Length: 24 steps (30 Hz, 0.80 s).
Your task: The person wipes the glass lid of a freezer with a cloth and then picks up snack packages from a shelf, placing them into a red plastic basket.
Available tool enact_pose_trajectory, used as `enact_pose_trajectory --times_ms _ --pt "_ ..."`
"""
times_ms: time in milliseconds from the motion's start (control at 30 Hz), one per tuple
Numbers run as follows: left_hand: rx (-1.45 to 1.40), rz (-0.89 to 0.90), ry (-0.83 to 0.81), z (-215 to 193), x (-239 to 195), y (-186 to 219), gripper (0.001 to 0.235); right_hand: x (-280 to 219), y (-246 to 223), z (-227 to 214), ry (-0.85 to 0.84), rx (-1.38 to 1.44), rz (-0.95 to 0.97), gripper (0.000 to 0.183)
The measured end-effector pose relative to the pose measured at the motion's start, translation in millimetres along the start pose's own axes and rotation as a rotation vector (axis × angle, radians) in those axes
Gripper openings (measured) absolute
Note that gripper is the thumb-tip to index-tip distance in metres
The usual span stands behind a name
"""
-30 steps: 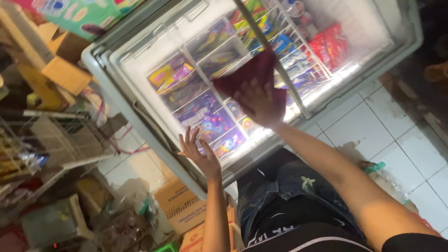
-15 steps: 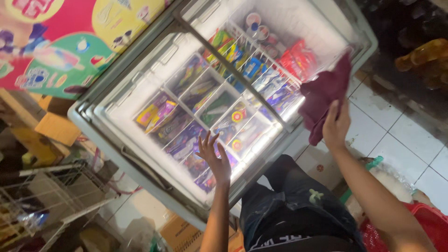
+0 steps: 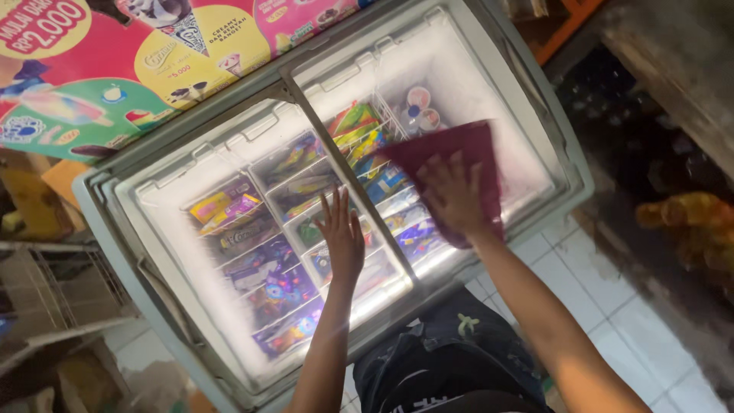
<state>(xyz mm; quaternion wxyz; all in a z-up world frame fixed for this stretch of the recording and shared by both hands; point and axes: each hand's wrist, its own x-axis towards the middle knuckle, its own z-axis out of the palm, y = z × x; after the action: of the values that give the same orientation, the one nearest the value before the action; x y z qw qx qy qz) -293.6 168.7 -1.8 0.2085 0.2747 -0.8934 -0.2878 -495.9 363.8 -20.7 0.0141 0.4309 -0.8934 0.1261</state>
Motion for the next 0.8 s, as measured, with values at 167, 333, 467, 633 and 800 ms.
enact_pose_trajectory --times_ms 167,333,467,633,800 --pt "0.024 -0.126 0.035 53 38 31 0.058 72 36 -31 0.247 0.079 0.52 0.056" --pt "0.118 -0.224 0.156 79 50 51 0.062 79 -19 -22 -0.133 0.029 -0.223 0.059" --pt "0.034 -0.301 0.192 79 42 56 0.06 144 3 -21 -0.053 0.181 -0.239 0.058" --pt "0.168 -0.349 0.159 81 44 57 0.06 215 -14 -2 0.372 -0.012 0.082 0.06" --pt "0.262 -0.332 0.161 83 42 56 0.06 222 -81 17 0.022 0.3 -0.704 0.056"
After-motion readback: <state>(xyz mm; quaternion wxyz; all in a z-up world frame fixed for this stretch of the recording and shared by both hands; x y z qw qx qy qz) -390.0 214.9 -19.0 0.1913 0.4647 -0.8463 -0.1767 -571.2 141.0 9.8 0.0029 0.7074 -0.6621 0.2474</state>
